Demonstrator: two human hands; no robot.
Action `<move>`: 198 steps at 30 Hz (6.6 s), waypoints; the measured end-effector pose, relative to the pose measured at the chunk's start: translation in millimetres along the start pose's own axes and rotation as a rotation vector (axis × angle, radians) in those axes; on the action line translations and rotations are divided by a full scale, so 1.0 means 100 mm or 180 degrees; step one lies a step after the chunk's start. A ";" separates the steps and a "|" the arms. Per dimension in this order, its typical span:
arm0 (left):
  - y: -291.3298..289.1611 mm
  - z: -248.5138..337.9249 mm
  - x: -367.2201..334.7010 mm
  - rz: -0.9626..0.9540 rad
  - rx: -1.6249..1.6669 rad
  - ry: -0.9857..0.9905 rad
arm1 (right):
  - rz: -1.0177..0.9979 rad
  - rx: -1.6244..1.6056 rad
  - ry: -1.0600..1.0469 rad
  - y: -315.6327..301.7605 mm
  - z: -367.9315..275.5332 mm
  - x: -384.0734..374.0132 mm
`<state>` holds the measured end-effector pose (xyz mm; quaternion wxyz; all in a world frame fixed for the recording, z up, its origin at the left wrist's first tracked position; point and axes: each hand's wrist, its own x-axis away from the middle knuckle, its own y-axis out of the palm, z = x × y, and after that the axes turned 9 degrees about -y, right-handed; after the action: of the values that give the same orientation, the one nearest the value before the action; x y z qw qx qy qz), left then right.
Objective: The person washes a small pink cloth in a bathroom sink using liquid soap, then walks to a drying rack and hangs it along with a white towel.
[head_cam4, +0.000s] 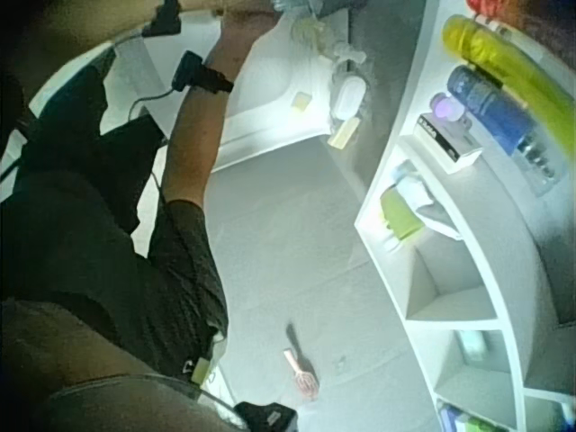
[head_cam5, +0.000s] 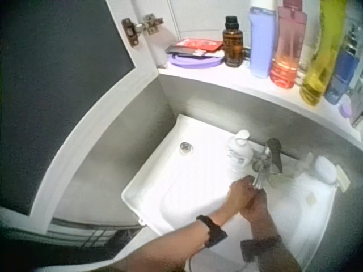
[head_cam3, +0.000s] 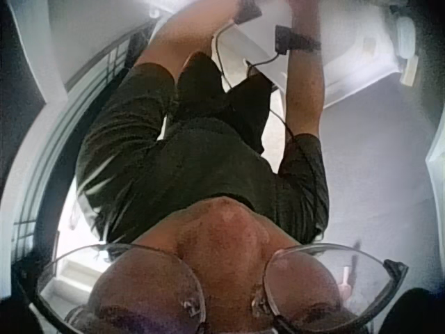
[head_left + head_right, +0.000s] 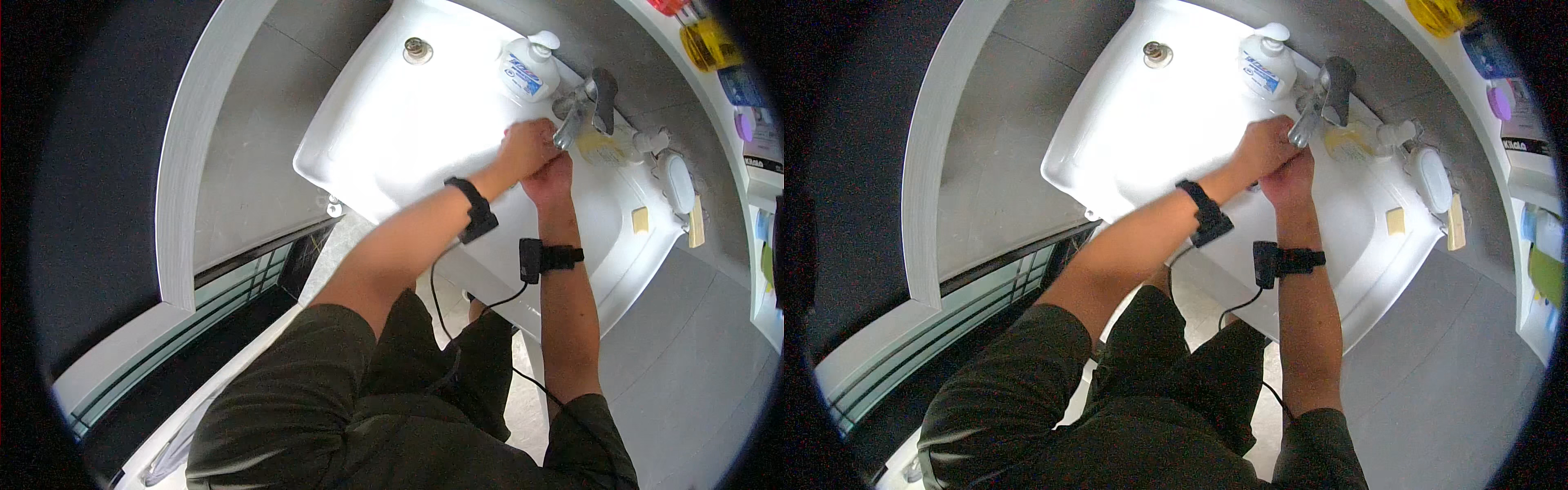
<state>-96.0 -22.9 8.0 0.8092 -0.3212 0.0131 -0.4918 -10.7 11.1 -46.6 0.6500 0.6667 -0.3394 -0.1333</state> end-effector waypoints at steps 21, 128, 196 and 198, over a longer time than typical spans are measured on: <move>0.57 -0.46 0.91 0.0453 -0.0446 0.0904 | 0.1048 0.0015 -0.0315 0.11 0.16 1.00; 1.29 1.08 0.26 -0.3234 0.1938 -0.1608 | 0.1762 0.2717 -0.0867 -0.08 -1.63 3.38; -1.34 0.38 1.71 -0.1796 -0.3351 0.0995 | 0.1540 0.2991 -0.0655 2.12 -1.85 4.88; -0.99 1.12 1.99 -0.1549 0.1080 -0.2627 | 0.1783 0.3074 -0.0638 2.12 -1.78 4.91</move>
<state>-33.2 -157.2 208.3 0.6497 -0.3466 -0.4630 -0.4934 401.0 -142.0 307.1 0.2465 0.7569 -0.5858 0.1520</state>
